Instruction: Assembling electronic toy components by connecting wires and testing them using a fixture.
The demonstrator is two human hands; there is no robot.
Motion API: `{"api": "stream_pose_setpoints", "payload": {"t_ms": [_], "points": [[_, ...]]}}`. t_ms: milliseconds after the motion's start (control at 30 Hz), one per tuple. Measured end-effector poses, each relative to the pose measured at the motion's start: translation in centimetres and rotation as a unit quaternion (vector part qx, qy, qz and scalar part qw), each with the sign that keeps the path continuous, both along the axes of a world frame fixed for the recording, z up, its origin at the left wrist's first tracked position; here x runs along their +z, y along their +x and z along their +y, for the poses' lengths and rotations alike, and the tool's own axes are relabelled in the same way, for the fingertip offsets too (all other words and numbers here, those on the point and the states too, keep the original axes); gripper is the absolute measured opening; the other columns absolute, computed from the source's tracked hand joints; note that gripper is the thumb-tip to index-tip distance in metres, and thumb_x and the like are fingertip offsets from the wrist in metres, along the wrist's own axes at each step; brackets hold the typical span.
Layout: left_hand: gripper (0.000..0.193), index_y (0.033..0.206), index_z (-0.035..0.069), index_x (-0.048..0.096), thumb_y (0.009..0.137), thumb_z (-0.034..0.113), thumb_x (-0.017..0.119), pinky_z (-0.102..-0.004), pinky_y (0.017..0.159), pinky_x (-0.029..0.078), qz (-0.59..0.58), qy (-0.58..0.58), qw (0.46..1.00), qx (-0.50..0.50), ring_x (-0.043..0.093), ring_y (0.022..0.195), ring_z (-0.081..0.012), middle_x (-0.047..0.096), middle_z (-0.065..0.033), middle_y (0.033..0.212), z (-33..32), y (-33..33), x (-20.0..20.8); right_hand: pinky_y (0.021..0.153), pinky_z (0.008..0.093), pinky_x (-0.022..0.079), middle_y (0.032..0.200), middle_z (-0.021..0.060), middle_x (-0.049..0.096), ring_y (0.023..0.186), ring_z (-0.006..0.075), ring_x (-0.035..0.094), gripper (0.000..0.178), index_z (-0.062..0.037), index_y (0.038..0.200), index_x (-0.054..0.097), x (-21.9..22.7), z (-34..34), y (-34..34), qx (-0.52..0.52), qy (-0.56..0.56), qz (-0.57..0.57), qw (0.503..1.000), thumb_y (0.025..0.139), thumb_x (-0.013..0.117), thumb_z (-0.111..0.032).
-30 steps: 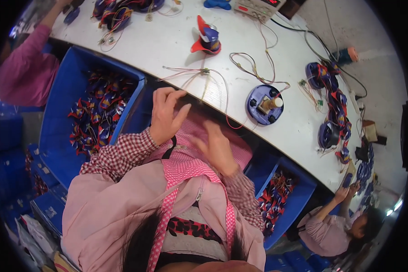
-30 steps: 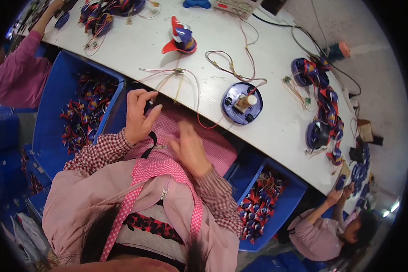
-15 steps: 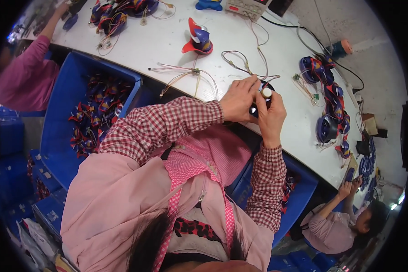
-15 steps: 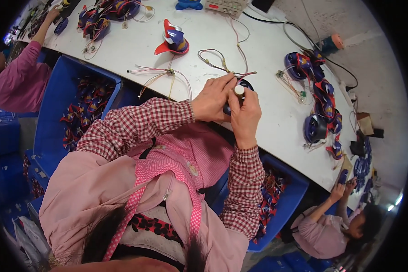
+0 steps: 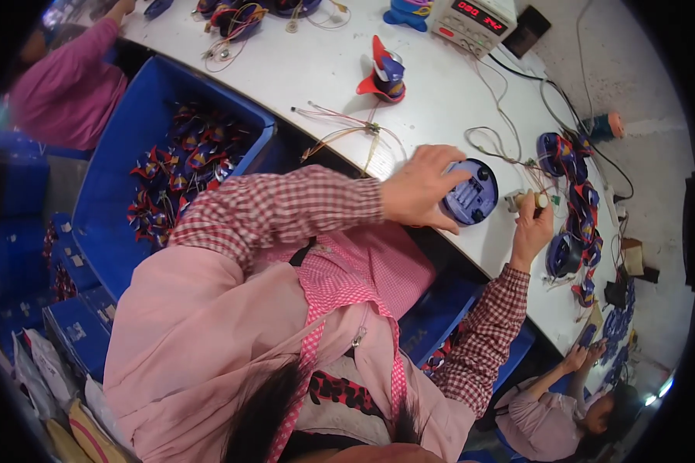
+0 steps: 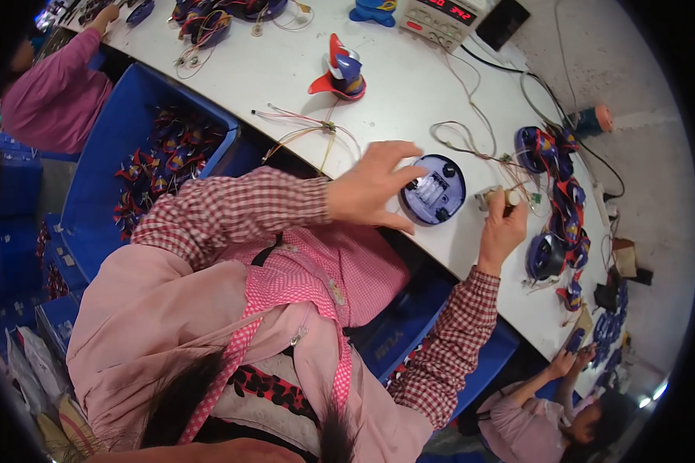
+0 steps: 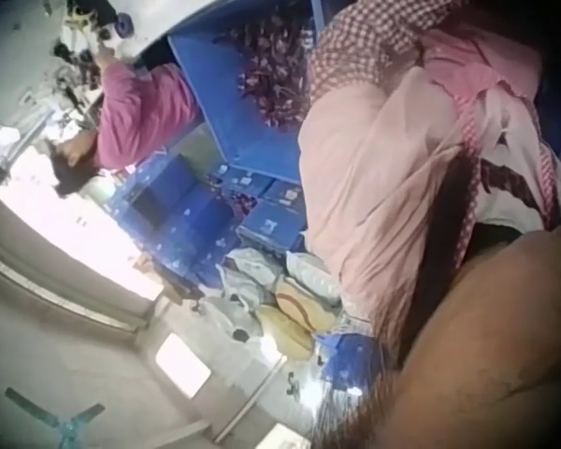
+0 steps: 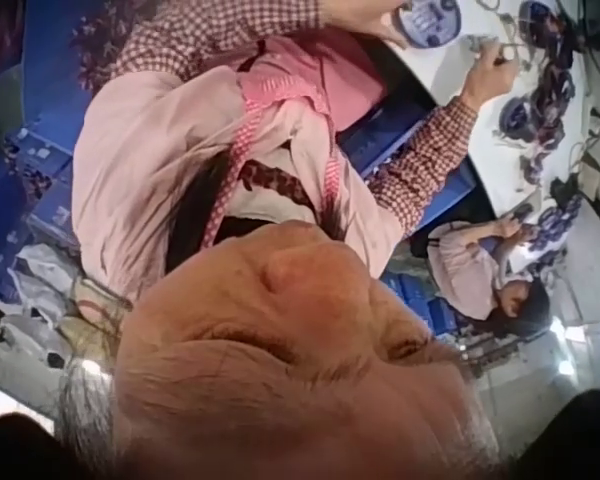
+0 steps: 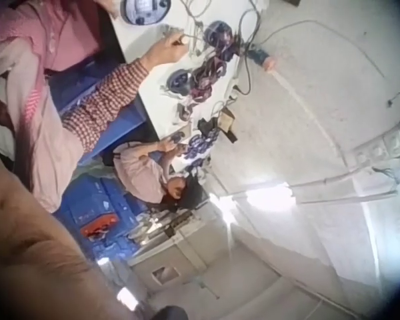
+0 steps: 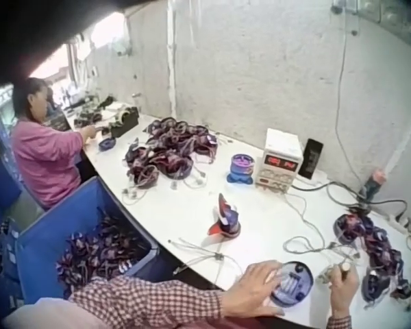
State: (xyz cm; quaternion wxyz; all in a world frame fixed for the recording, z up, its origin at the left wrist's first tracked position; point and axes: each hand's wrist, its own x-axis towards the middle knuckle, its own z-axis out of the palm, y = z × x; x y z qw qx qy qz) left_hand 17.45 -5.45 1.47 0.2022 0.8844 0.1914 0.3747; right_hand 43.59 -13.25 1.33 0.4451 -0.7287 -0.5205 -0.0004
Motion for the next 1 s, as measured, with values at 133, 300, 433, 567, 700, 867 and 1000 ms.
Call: {"api": "stream_pose_setpoints", "payload": {"t_ms": [133, 300, 433, 567, 700, 867, 1000], "points": [[0.051, 0.102, 0.003, 0.056, 0.068, 0.036, 0.074, -0.0442, 0.092, 0.033, -0.004, -0.011, 0.996, 0.091, 0.042, 0.107, -0.0331, 0.046, -0.0166, 0.113, 1.1, -8.1, -1.2, 0.048, 0.0199, 0.039, 0.082, 0.0036, 0.06, 0.06, 0.0066, 0.05, 0.024, 0.0021, 0.097, 0.059, -0.2, -0.2, -0.1, -0.038, -0.038, 0.1, 0.994, 0.089, 0.062, -0.021], [0.069, 0.111, -0.001, 0.053, 0.071, 0.053, 0.067, -0.0454, 0.097, 0.029, 0.104, -0.001, 0.958, 0.266, 0.038, 0.113, -0.0334, 0.045, -0.0182, 0.117, 7.3, -10.7, -3.5, 0.056, 0.0223, 0.042, 0.086, 0.005, 0.057, 0.07, 0.0093, 0.052, 0.029, 0.0034, 0.106, 0.055, 3.1, 0.9, -5.5, -0.108, 0.082, -0.136, 0.981, 0.088, 0.062, -0.018], [0.093, 0.12, -0.005, 0.046, 0.065, 0.067, 0.064, -0.0464, 0.099, 0.025, 0.154, 0.077, 0.941, 0.292, 0.035, 0.117, -0.0343, 0.043, -0.0204, 0.121, 11.8, -8.6, -5.8, 0.075, 0.0318, 0.044, 0.087, 0.0115, 0.057, 0.083, 0.0225, 0.054, 0.038, 0.0001, 0.111, 0.056, 4.0, 3.3, -15.3, 0.152, -0.009, -0.117, 0.981, 0.079, 0.069, -0.016], [0.101, 0.121, -0.008, 0.042, 0.059, 0.068, 0.067, -0.0467, 0.098, 0.026, 0.104, 0.006, 0.954, 0.28, 0.039, 0.114, -0.0353, 0.046, -0.0207, 0.118, 13.4, -6.0, -5.3, 0.078, 0.0408, 0.044, 0.091, 0.0161, 0.059, 0.089, 0.0288, 0.055, 0.042, -0.0016, 0.109, 0.054, 1.7, 7.9, -20.3, 0.184, -0.043, -0.187, 0.964, 0.076, 0.07, -0.021], [0.112, 0.126, -0.01, 0.037, 0.056, 0.073, 0.065, -0.0446, 0.101, 0.023, 0.095, -0.135, 0.947, 0.277, 0.04, 0.115, -0.0334, 0.047, -0.0214, 0.117, 13.8, -5.4, -4.3, 0.076, 0.0399, 0.046, 0.087, 0.0171, 0.061, 0.087, 0.0314, 0.057, 0.038, -0.0034, 0.104, 0.054, 0.2, 9.8, -21.1, 0.143, -0.185, -0.224, 0.946, 0.076, 0.069, -0.023], [0.1, 0.122, -0.005, 0.042, 0.059, 0.069, 0.066, -0.0426, 0.1, 0.023, 0.033, -0.135, 0.952, 0.274, 0.042, 0.112, -0.0321, 0.052, -0.0189, 0.109, 14.1, -4.4, -4.2, 0.068, 0.0391, 0.049, 0.081, 0.0169, 0.064, 0.077, 0.0315, 0.061, 0.034, -0.0018, 0.099, 0.054, -1.0, 11.0, -21.3, 0.152, -0.224, -0.094, 0.958, 0.078, 0.067, -0.024], [0.087, 0.12, -0.002, 0.043, 0.063, 0.059, 0.067, -0.0415, 0.099, 0.029, 0.003, -0.183, 0.944, 0.275, 0.048, 0.108, -0.0301, 0.056, -0.0169, 0.103, 14.7, -3.3, -3.7, 0.061, 0.0344, 0.049, 0.08, 0.0149, 0.065, 0.073, 0.024, 0.063, 0.031, 0.0005, 0.101, 0.054, -0.2, 10.8, -20.7, 0.15, -0.223, 0.073, 0.96, 0.082, 0.064, -0.023]]}}
